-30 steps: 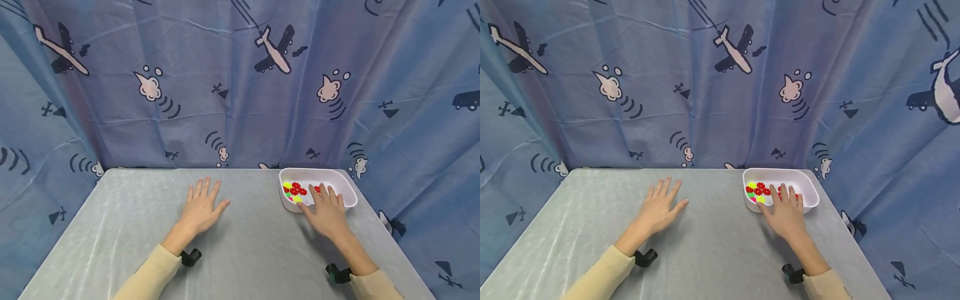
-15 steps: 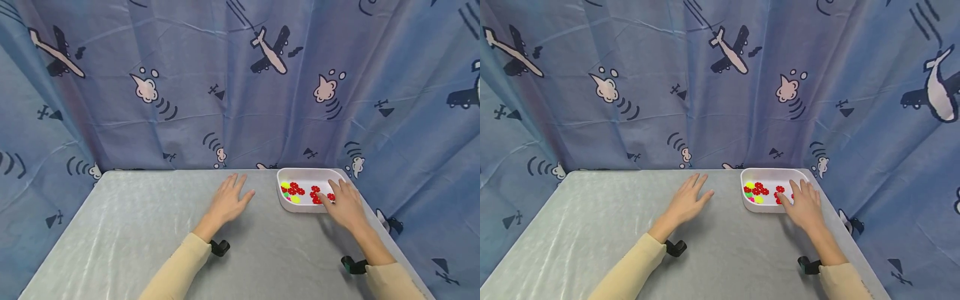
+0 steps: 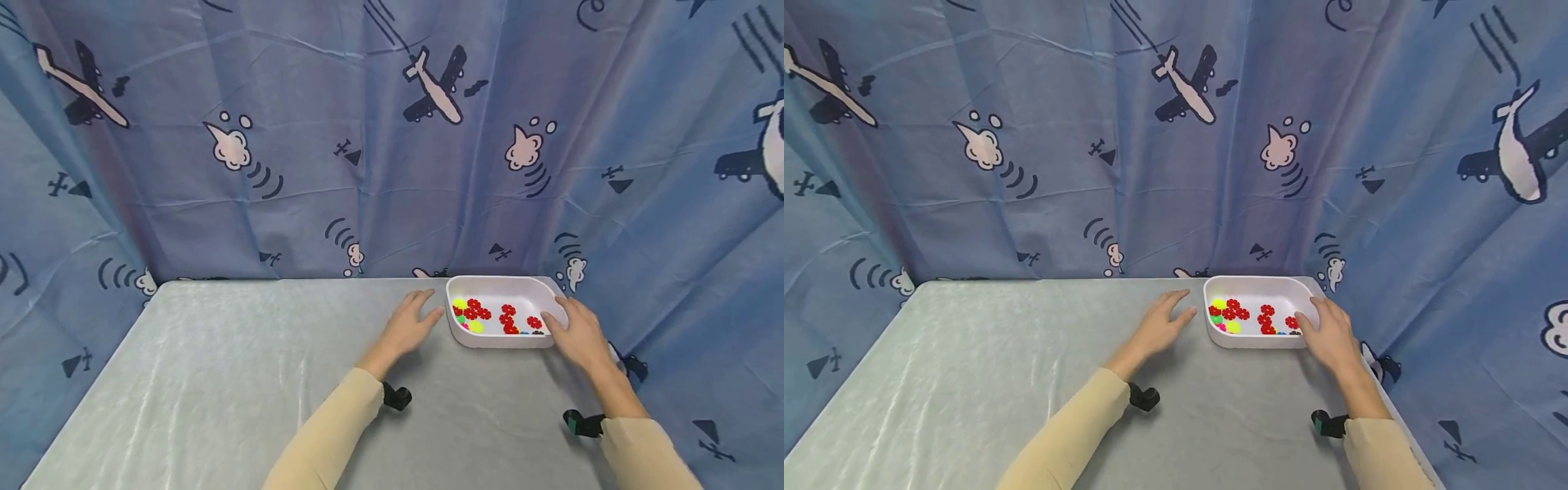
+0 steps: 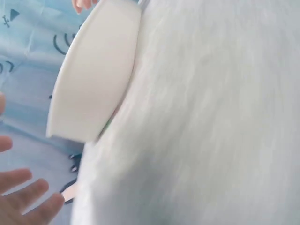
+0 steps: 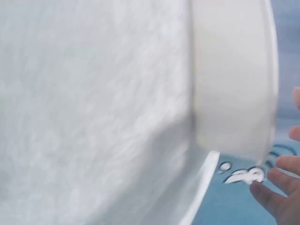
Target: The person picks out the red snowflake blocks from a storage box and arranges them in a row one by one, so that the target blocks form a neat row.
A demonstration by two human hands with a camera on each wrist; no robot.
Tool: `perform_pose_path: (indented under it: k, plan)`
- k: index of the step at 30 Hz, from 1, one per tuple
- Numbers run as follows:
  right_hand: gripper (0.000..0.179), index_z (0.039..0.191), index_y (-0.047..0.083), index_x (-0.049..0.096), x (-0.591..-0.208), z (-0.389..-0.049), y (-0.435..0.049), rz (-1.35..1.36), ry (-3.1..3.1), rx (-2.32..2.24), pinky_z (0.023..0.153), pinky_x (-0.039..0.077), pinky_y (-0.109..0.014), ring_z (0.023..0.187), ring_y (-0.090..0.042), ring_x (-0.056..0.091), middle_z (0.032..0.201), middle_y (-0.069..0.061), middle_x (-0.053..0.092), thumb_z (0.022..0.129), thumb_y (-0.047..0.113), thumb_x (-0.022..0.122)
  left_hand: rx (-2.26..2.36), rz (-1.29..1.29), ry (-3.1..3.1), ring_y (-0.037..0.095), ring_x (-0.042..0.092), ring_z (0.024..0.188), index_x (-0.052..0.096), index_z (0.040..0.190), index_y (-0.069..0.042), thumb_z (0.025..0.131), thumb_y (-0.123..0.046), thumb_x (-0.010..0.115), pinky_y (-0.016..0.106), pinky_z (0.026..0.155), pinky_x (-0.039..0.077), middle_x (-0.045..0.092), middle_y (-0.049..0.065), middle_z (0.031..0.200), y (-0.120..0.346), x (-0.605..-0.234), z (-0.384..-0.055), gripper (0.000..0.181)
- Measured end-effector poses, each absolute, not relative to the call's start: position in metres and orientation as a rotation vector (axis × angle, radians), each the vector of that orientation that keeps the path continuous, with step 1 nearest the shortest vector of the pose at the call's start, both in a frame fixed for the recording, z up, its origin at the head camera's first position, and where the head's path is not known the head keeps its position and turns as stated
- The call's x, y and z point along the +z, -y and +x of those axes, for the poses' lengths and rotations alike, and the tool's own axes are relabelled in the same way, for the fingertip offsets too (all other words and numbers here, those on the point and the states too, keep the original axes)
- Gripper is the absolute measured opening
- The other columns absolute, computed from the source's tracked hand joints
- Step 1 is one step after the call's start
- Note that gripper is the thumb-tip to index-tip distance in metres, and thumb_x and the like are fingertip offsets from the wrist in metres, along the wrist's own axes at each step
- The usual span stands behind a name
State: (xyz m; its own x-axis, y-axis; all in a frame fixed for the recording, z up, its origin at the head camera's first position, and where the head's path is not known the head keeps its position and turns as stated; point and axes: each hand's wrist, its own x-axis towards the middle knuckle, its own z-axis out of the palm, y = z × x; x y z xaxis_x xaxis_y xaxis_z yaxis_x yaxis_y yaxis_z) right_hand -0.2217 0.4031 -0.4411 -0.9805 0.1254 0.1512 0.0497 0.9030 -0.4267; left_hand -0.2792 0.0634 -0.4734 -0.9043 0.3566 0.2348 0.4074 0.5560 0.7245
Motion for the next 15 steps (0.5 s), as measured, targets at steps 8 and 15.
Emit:
perform_pose_path:
  k: [8, 15]
  plan:
    - [0.071, 0.152, -0.007, 0.032, -0.455, -0.224, -0.418, -0.231, 2.91, 0.866, 0.107, 0.026, -0.075, 0.137, -0.059, 0.028, 0.152, -0.04, 0.028, 0.107, 0.047, 0.043, -1.653, -0.589, 2.624, 0.032, 0.055, 0.129, 0.05, 0.15, -0.011, 0.102, -0.042, 0.058, 0.046, 0.107, 0.047, 0.052, 0.015, 0.147, -0.097, -0.487, -0.276, 0.058]
    - [0.067, 0.154, -0.005, 0.03, -0.462, -0.224, -0.424, -0.275, 2.871, 1.155, 0.104, 0.041, -0.067, 0.135, -0.057, 0.036, 0.156, -0.039, 0.023, 0.109, 0.041, 0.045, -1.739, -0.586, 2.62, 0.026, 0.058, 0.115, 0.051, 0.15, -0.011, 0.1, -0.041, 0.062, 0.04, 0.1, 0.049, 0.056, 0.014, 0.138, -0.117, -0.492, -0.277, 0.059]
